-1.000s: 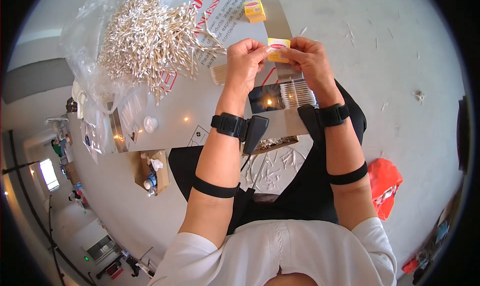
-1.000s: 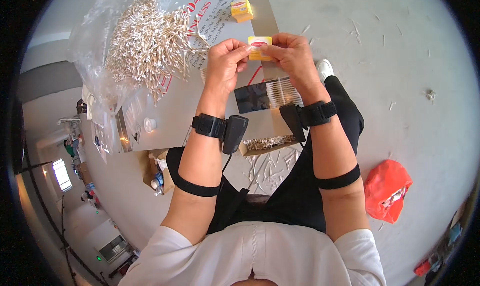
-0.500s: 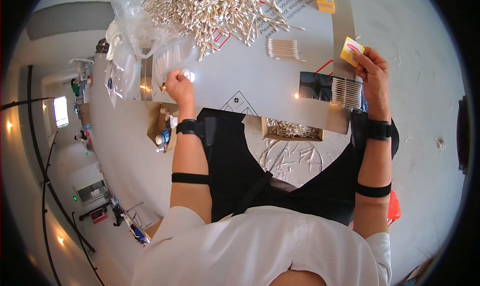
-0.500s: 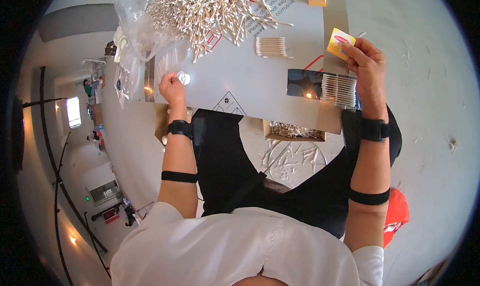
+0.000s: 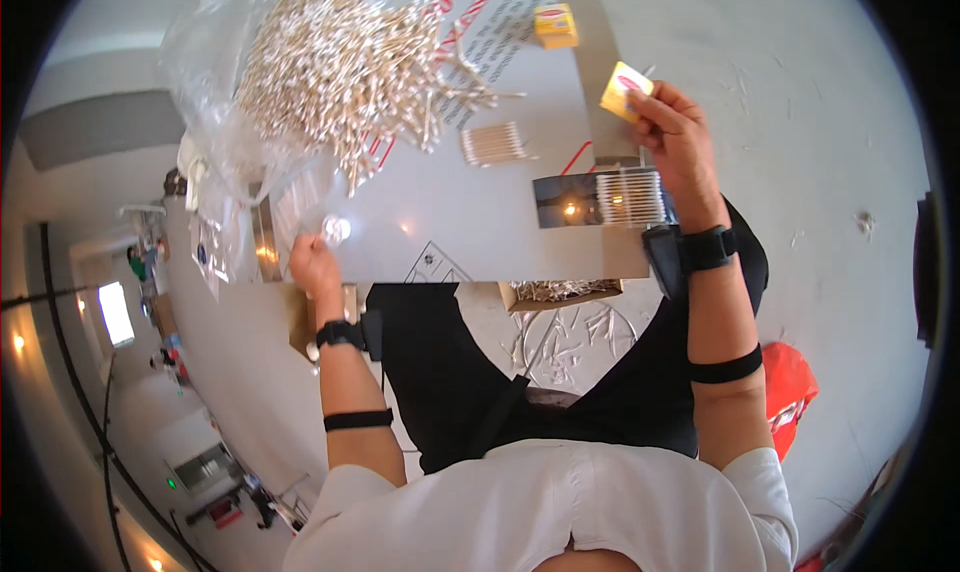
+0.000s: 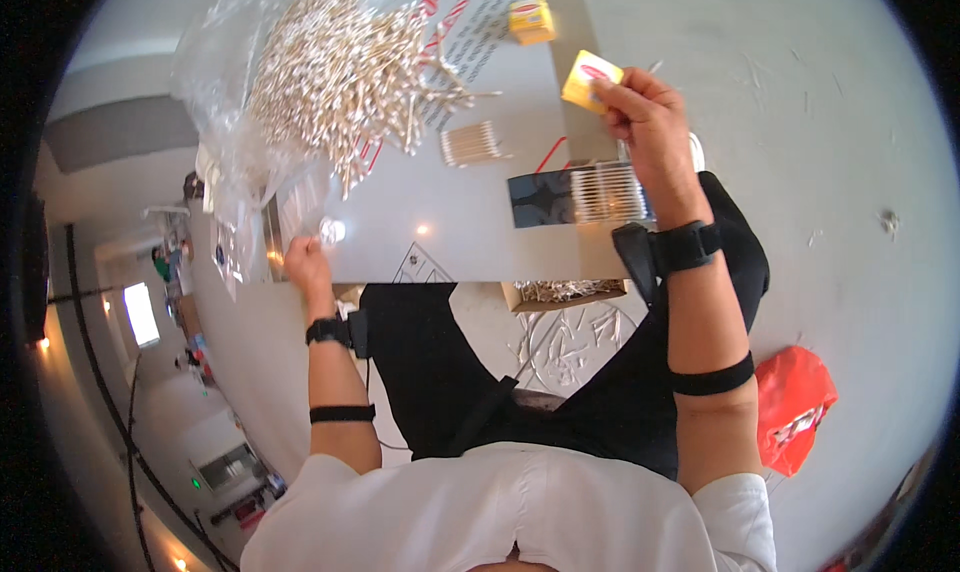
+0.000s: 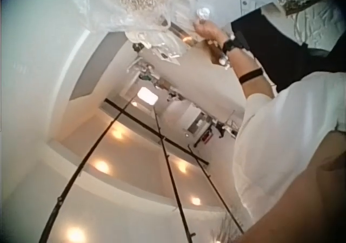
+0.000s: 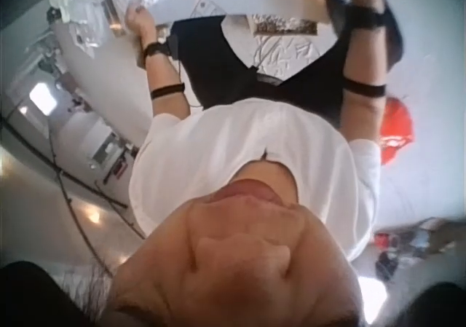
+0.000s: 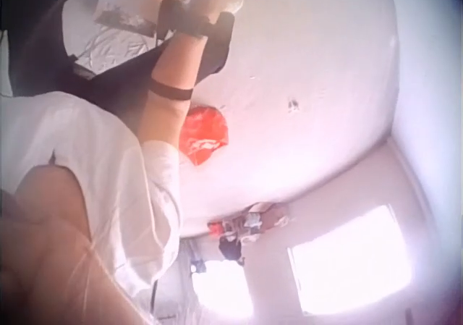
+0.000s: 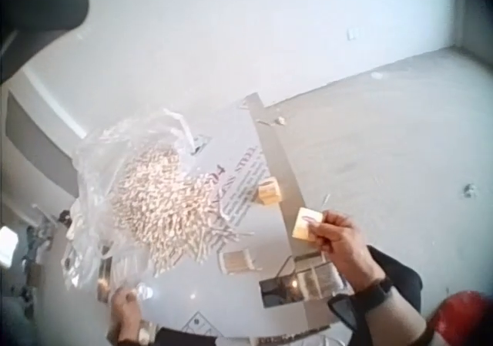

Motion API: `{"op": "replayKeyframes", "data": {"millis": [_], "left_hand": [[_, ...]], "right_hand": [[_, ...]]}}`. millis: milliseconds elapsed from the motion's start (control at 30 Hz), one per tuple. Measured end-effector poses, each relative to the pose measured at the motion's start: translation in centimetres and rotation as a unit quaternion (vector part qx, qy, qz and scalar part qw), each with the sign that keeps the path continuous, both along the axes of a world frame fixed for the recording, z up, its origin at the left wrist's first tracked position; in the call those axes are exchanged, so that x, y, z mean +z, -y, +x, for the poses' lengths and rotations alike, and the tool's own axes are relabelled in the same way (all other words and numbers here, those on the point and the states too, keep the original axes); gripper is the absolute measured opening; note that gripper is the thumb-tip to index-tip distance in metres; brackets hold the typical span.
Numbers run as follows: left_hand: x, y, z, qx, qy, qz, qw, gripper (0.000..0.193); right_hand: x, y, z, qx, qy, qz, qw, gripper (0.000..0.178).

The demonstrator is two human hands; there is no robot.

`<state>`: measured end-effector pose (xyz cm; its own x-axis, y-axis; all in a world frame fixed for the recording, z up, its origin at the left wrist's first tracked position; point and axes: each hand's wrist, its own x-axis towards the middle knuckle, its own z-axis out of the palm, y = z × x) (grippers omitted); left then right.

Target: Aligning cotton swabs and preparing them for packaging using a metal guide and labels.

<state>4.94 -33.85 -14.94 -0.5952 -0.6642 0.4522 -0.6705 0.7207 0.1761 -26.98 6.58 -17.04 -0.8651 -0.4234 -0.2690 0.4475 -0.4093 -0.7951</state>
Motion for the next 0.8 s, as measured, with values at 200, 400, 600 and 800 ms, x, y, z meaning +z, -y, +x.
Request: {"op": "replayKeyframes", "data": {"millis": [200,400,600,800], "left_hand": [[2.6,-4.9,-4.1,0.014,-0.136,0.197,0.971,0.02],[3.9,-18.3,-12.8,-0.125,-0.287,0.599,0.737,0.025],[4.4,-26.6,-18.4,-0.26,-0.161,0.648,0.697,0.025],[3.8,-27.5,-25.0,-0.233,-0.255,0.646,0.681,0.022]], "right_hand": [[1.3,-0.3,0.3,0.015,0.023,-0.029,0.999,0.013],[-0.2,-1.4,-0.2,0.028,0.019,-0.045,0.998,0.009],[-0.3,-1.5,-0.2,0.027,-0.016,-0.054,0.998,0.005],[-0.4,-1.2,0.1,0.027,-0.039,-0.042,0.998,0.007]]}}
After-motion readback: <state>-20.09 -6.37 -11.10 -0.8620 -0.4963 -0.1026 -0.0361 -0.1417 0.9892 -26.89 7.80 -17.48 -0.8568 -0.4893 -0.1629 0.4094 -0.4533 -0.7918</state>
